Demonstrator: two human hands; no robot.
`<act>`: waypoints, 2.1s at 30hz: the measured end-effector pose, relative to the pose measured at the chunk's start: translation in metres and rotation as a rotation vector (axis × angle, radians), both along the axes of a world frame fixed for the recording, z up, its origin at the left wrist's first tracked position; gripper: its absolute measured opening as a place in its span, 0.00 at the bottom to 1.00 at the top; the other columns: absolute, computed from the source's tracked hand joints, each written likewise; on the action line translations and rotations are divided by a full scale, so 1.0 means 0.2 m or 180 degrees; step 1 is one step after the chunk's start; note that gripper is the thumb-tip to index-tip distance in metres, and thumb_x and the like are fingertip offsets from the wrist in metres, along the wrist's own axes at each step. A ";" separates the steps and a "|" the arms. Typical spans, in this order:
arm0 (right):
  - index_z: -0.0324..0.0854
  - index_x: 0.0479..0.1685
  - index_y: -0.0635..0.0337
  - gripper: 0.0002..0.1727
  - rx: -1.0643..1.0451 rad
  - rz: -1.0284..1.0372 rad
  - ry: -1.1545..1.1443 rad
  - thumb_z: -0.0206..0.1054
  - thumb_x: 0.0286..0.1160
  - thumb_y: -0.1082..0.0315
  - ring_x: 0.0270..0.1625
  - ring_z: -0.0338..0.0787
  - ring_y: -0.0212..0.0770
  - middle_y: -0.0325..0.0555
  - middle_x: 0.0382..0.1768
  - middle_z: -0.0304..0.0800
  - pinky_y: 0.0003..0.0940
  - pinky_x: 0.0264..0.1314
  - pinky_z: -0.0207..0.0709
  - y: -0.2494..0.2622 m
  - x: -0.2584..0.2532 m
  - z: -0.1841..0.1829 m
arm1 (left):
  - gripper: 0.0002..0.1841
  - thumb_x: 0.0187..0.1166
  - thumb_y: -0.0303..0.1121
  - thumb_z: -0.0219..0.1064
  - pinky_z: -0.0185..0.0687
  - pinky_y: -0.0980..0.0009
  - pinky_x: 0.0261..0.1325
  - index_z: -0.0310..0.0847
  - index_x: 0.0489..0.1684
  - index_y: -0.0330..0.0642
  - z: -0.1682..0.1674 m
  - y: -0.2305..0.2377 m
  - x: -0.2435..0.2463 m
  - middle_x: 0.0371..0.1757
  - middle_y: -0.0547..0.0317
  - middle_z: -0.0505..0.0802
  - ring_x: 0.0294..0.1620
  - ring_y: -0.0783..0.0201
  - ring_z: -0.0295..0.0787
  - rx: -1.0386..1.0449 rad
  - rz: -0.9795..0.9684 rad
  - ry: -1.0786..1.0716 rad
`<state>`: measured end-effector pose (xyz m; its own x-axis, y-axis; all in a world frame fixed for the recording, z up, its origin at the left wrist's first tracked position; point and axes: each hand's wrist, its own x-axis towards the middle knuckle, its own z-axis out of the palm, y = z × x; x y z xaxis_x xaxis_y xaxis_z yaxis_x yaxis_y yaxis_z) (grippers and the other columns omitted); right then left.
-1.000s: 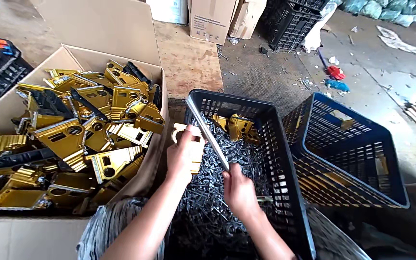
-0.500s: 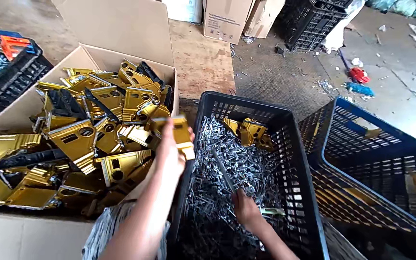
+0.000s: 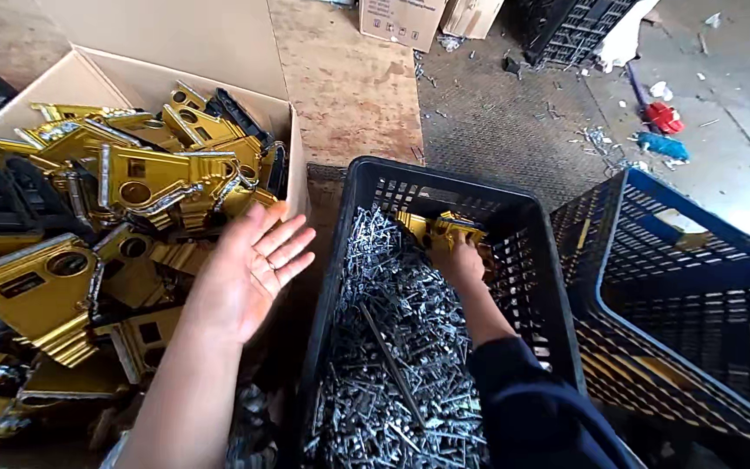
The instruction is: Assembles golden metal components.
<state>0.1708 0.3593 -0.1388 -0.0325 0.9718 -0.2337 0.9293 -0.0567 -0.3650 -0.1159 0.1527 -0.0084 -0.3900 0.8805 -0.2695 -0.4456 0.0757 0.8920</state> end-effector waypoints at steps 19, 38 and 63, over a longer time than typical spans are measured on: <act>0.94 0.48 0.60 0.08 -0.0201 0.2026 0.2206 0.71 0.76 0.71 0.33 0.92 0.32 0.41 0.36 0.96 0.35 0.39 0.89 -0.38 -0.24 0.33 | 0.39 0.59 0.50 0.83 0.93 0.67 0.53 0.73 0.73 0.47 -0.13 -0.07 0.34 0.48 0.65 0.94 0.48 0.73 0.93 -0.0252 -0.1109 0.2312; 0.93 0.46 0.62 0.09 -0.0050 0.0502 0.4870 0.68 0.75 0.79 0.25 0.88 0.30 0.42 0.29 0.93 0.27 0.32 0.87 -0.91 -0.23 0.58 | 0.32 0.80 0.32 0.71 0.89 0.71 0.42 0.57 0.81 0.51 -0.07 -0.12 0.45 0.47 0.51 0.89 0.37 0.63 0.90 0.0028 -0.0884 -0.0794; 0.78 0.68 0.49 0.31 -0.0539 0.1627 0.3941 0.81 0.62 0.56 0.44 0.89 0.25 0.30 0.47 0.90 0.28 0.46 0.86 -0.57 -0.28 0.29 | 0.59 0.55 0.17 0.80 0.93 0.63 0.57 0.41 0.90 0.57 -0.10 -0.09 0.40 0.67 0.53 0.86 0.60 0.61 0.91 -0.0088 -0.0845 0.0822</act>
